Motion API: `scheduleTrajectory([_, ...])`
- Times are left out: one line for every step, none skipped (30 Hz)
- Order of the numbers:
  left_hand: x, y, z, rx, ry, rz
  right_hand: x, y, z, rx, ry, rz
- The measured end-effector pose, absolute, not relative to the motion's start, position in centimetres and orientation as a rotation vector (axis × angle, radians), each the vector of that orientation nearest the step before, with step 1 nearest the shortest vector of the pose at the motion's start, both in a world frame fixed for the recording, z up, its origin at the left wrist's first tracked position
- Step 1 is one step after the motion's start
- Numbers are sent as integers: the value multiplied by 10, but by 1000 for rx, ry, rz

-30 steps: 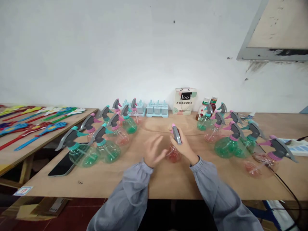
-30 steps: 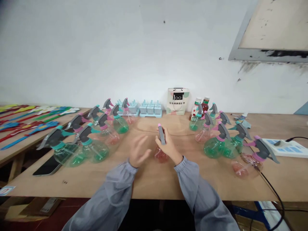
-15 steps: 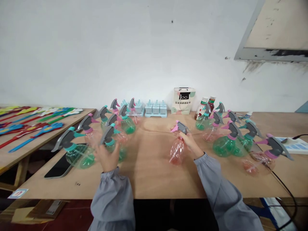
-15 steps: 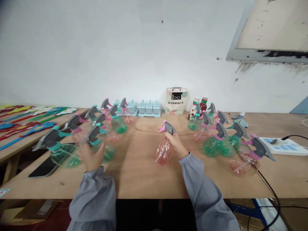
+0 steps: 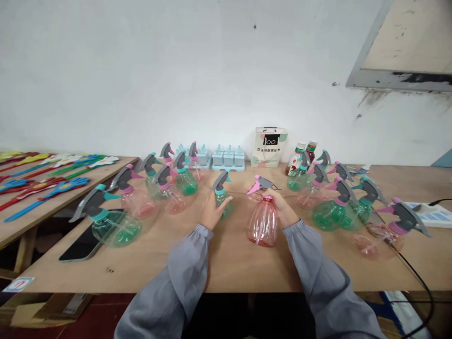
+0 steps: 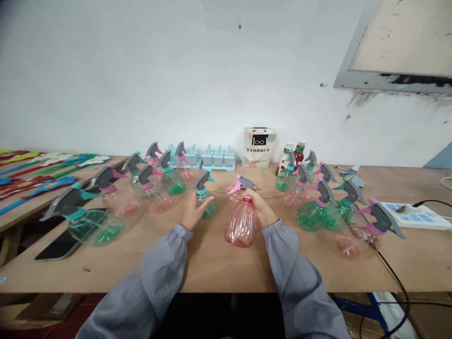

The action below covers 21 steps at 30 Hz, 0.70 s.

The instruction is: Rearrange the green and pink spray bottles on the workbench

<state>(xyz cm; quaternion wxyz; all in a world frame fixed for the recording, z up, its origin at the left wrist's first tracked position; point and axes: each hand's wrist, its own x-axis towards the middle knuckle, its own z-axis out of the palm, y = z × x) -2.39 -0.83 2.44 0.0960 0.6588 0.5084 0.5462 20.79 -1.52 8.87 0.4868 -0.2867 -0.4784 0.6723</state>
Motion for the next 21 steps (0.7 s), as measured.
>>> scheduleTrajectory([-25,-8,23,1960,1512,1625,207,-13,88,-710,-1146,1629])
scheduleTrajectory([-25,-9,21,1976,1508,1627,206,-12,87,-725,-1127,1620])
scheduleTrajectory([-26,-9,19,1992,1503,1626,206,-10,87,-739,-1110,1609])
scheduleTrajectory([-26,-10,18,2002,1497,1626,205,-10,87,-751,-1095,1602])
scheduleTrajectory([-26,-10,17,2009,1488,1627,204,-10,87,-761,-1082,1597])
scheduleTrajectory([-26,-10,16,2015,1476,1628,204,-11,87,-770,-1072,1592])
scheduleTrajectory([-26,-10,16,2020,1467,1632,203,-12,88,-776,-1070,1589])
scheduleTrajectory([-26,-10,16,2025,1463,1636,202,-13,90,-778,-1075,1586])
scheduleTrajectory([-26,-10,16,2030,1464,1638,201,-14,91,-775,-1089,1584])
scheduleTrajectory([-26,-10,16,2034,1468,1635,199,-15,93,-766,-1107,1580])
scheduleTrajectory([-26,-9,16,2035,1474,1631,198,-16,95,-754,-1123,1575])
scheduleTrajectory([-26,-9,16,2034,1482,1627,196,-16,96,-741,-1132,1569])
scheduleTrajectory([-26,-9,16,2033,1489,1624,195,-16,97,-733,-1133,1559])
scheduleTrajectory([-27,-9,16,2033,1494,1621,194,-15,98,-730,-1129,1548])
scheduleTrajectory([-27,-9,16,2033,1499,1619,193,-15,98,-732,-1125,1540])
scheduleTrajectory([-27,-9,15,2031,1506,1619,193,-15,97,-735,-1126,1540])
scheduleTrajectory([-27,-9,15,2030,1513,1619,193,-16,97,-736,-1133,1547])
scheduleTrajectory([-27,-9,15,2028,1518,1620,192,-17,96,-733,-1146,1563])
scheduleTrajectory([-27,-9,15,2027,1522,1623,192,-18,96,-729,-1165,1587])
scheduleTrajectory([-27,-9,15,2025,1524,1628,192,-19,97,-723,-1185,1609])
scheduleTrajectory([-27,-9,15,2026,1523,1632,191,-20,98,-720,-1202,1619])
